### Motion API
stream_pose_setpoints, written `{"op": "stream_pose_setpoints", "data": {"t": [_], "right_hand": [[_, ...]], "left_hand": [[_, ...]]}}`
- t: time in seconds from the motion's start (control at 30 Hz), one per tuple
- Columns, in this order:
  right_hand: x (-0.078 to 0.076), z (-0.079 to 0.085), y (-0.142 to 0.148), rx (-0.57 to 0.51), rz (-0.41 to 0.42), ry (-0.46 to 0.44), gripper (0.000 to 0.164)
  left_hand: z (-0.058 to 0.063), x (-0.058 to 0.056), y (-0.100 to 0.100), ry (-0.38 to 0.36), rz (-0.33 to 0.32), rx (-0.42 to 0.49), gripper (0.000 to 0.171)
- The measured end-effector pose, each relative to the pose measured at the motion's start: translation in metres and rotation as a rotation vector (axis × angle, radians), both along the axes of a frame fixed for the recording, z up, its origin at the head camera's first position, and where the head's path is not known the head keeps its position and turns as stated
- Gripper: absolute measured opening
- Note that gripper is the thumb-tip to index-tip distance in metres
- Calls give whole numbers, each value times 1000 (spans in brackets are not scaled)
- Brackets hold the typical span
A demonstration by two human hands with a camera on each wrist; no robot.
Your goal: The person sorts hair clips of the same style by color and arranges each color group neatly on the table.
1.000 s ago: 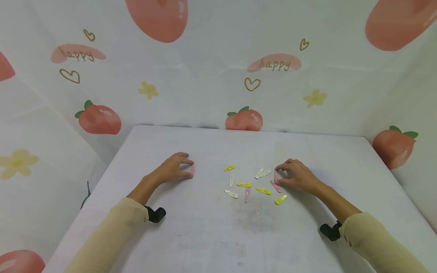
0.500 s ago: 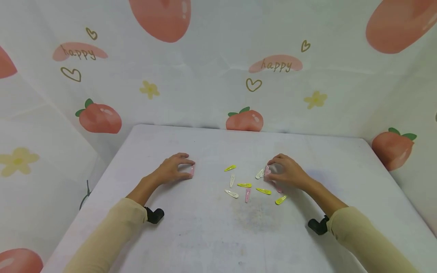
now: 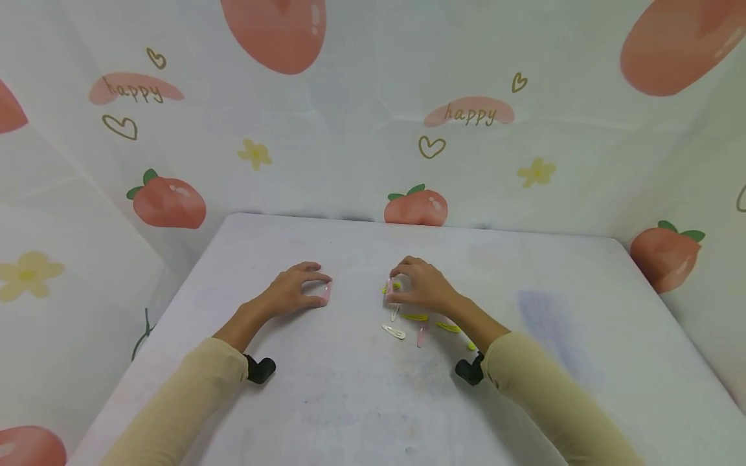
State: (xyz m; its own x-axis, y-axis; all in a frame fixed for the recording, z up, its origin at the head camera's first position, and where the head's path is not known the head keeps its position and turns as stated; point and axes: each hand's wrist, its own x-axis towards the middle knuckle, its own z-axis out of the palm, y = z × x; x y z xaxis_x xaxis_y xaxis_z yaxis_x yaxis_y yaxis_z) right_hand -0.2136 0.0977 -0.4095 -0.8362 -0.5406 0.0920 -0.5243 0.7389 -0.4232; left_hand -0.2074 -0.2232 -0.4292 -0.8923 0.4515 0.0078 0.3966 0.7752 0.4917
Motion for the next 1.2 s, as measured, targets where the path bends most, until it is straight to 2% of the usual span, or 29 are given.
{"op": "stream_pose_setpoints", "data": {"t": [0.33,0.63,0.97,1.1,1.2], "right_hand": [[-5,-8,-62,66,-20,14,42],[-3,-16,-95,73,-14,-7,41],[-2,-17,-100,82,-20,-10,44],[-3,-12,-93,75,17,-29,53],[-2,-3,-77,47,71,-57,55]], "left_hand": [[-2,1,-2,6,2,13,47],[0,1,-3,9,-3,17,48],[0,0,-2,17,-11,6,48],[0,-1,-2,19,-8,12,48],[-1,-1,-1,9,-9,20,48]]}}
